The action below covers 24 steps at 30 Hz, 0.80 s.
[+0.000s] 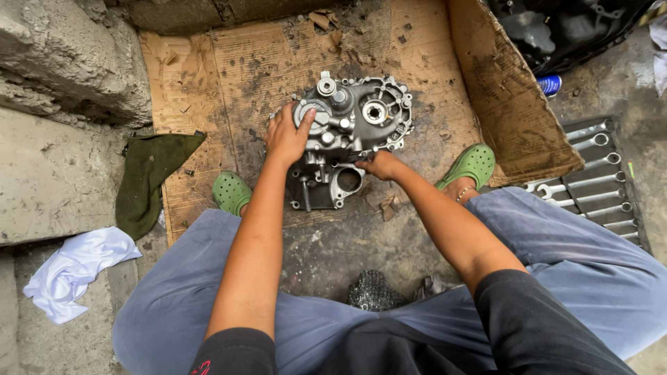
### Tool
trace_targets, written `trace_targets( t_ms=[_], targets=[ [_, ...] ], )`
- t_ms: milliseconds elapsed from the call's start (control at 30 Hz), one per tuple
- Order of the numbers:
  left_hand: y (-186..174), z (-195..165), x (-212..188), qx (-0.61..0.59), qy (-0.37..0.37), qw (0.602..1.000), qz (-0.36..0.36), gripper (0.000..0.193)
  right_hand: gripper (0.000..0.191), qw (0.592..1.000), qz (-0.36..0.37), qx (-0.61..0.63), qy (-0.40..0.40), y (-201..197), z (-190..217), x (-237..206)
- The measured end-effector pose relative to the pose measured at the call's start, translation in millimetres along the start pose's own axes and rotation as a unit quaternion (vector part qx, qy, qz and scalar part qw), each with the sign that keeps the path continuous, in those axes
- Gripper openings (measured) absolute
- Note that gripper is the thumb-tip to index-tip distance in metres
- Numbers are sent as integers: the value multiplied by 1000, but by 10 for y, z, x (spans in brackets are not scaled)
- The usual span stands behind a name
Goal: The person uses a wrench to tighten bolts on a disassembled engine casing placed on cardboard. The person holds the casing steady with one hand while turning the wrench with the other.
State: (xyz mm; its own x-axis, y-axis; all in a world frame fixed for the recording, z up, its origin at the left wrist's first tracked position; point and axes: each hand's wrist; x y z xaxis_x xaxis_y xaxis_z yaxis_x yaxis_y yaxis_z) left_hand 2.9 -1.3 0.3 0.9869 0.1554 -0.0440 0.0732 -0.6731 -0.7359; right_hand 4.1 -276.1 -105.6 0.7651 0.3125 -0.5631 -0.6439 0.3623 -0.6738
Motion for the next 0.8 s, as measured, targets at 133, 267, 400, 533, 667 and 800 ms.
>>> trace_targets(
  t_ms=[133,267,400,533,667,800],
  targets=[
    [6,41,-18,3,-17,1000,6,80,72,998,26,-56,-5,-143,3,118],
    [-3,48,-14,-3,-9,1000,7,80,73,996,28,-88,-1,-277,117,72],
    [-18,40,-26,-8,-10,1000,13,79,73,991,51,-127,12,-386,207,45],
    [-28,48,-37,-8,-10,1000,17,78,70,995,32,-92,20,-183,58,4],
    [-30,58,2,-8,3,1000,15,78,74,998,-37,49,30,537,-5,-268],
    [-25,73,-4,-15,1,1000,20,79,74,880,-67,442,161,1355,512,-540]
  ],
)
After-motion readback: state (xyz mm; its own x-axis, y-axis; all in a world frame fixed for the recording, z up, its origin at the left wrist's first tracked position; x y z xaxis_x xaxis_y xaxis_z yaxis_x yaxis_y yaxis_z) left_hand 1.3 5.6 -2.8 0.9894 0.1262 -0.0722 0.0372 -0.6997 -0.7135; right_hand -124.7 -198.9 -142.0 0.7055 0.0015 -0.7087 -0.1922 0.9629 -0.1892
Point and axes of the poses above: each hand's wrist, its own x-axis towards the middle knuckle, its own y-axis out of the palm, z = x × y, and after that the axes turned 4 degrees about -x, right-handed
